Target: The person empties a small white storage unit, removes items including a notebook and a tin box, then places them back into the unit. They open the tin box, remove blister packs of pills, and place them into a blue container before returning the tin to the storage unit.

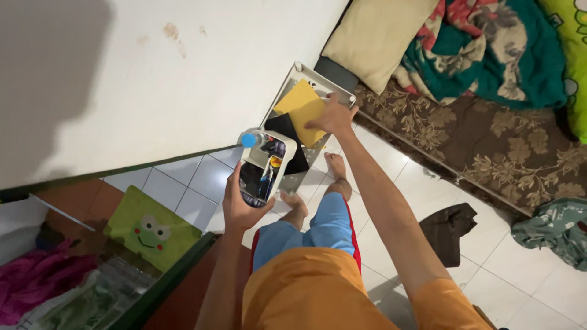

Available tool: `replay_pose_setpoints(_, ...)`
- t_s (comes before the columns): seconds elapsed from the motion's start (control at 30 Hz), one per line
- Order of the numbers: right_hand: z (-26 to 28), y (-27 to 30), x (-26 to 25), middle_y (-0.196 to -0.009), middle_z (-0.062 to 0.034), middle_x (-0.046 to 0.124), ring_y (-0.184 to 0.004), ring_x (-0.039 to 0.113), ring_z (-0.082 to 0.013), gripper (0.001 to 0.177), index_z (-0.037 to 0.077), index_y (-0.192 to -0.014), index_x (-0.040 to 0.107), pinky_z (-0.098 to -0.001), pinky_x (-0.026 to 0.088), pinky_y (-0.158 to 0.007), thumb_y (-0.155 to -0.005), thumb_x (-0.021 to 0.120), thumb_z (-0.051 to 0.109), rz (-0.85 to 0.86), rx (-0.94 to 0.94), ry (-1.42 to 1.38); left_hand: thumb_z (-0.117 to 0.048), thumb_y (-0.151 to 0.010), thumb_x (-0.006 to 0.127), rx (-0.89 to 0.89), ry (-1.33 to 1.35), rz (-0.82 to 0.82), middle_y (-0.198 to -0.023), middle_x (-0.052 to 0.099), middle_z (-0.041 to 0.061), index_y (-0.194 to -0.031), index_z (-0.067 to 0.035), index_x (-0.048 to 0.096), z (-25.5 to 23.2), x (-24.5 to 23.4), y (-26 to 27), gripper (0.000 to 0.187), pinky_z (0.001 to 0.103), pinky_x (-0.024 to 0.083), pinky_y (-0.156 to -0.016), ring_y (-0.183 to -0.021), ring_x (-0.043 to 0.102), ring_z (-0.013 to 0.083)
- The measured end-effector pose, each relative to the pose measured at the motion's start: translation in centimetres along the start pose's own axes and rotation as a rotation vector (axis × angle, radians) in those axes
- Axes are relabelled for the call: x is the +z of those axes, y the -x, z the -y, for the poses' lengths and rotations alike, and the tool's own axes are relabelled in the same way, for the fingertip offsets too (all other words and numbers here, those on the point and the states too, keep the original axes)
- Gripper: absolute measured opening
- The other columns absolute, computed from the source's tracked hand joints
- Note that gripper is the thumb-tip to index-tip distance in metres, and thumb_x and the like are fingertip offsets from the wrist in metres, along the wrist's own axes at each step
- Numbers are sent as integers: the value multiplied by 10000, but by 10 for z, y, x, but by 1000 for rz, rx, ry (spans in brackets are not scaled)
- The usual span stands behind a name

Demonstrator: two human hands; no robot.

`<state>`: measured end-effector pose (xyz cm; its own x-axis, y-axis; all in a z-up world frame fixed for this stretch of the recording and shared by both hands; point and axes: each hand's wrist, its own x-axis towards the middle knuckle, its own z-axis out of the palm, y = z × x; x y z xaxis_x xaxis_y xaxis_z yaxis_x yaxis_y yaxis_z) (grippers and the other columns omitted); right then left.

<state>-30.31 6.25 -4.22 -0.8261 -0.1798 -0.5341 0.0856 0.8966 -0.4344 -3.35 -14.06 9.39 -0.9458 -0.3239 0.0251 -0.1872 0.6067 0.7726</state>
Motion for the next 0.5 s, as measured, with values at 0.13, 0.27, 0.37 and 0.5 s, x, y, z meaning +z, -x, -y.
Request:
replay_pose_setpoints(0.13,-5,-10,1,-1211,-162,706,-1188,644,-338,1085,49,-1379,514,-719,139,-1126,-523,920,578,55,-19,31,-231,-606,933,-22,18,-26,-1366,570,217,-1549,-21,362,0,4,0,1122,465,541,-983,-1227,613,388)
replay_pose_setpoints(0.27,-12,-1,4,-1187,-224,732,-1155,697,-364,716,20,-1227,689,-560,508,-1064,-847,765,623,23,-146,-163,-239,-637,937,12,32,-53,-1343,583,205,-1558,-24,361,2,7,-4,1108,457,543,-1000,-1219,623,378)
replay_pose_setpoints(0.37,-9,18,-6,-1166,-209,712,-1088,657,-379,621,55,-1278,644,-643,334,-937,-833,796,461,-236,-258,-123,-245,-654,944,56,44,-65,-1362,572,223,-1566,-18,354,4,6,-2,1110,461,534,-1010,-1235,610,392)
replay_pose_setpoints(0.5,4,40,-45,-1155,-186,728,-1054,695,-340,551,63,-1250,665,-412,526,-886,-869,793,440,-186,-320,-266,-259,-644,943,55,38,-66,-1368,575,232,-1552,-15,365,4,4,-5,1104,464,529,-1017,-1245,602,404)
